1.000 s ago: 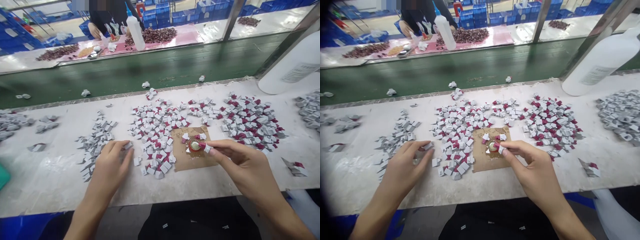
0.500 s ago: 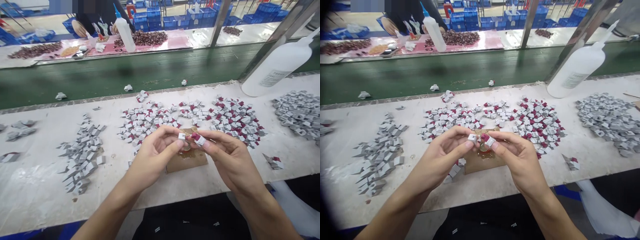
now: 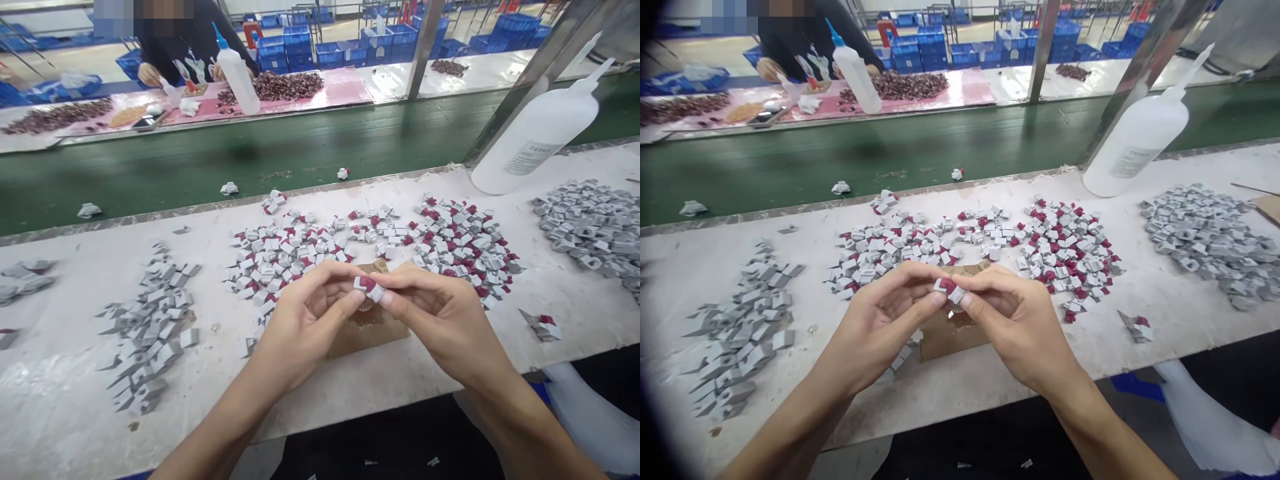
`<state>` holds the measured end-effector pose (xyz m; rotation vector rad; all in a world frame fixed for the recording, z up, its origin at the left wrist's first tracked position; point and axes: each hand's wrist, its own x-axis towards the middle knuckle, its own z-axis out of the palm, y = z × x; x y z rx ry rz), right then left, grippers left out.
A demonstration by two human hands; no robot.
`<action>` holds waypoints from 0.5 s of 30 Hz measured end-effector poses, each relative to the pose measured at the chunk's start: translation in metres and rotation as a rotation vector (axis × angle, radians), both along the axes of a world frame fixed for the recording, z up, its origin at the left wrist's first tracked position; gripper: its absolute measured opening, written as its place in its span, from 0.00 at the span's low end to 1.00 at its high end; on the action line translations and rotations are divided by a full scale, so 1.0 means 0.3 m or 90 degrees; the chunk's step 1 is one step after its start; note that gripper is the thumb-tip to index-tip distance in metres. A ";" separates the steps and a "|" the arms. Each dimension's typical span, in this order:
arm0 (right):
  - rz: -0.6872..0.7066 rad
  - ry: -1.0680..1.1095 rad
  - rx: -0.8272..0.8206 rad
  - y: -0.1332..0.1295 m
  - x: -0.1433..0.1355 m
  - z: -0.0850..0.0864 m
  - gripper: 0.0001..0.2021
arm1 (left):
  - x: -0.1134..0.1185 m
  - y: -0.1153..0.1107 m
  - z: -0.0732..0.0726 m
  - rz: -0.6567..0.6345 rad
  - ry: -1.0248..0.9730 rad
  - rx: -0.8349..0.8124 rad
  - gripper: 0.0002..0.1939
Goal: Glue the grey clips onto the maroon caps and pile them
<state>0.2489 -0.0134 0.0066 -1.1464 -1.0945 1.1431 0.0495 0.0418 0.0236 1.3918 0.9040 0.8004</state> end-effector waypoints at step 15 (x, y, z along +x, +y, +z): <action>0.094 -0.623 0.010 1.008 -0.036 0.018 0.19 | 0.063 0.734 -0.005 0.324 0.192 0.082 0.05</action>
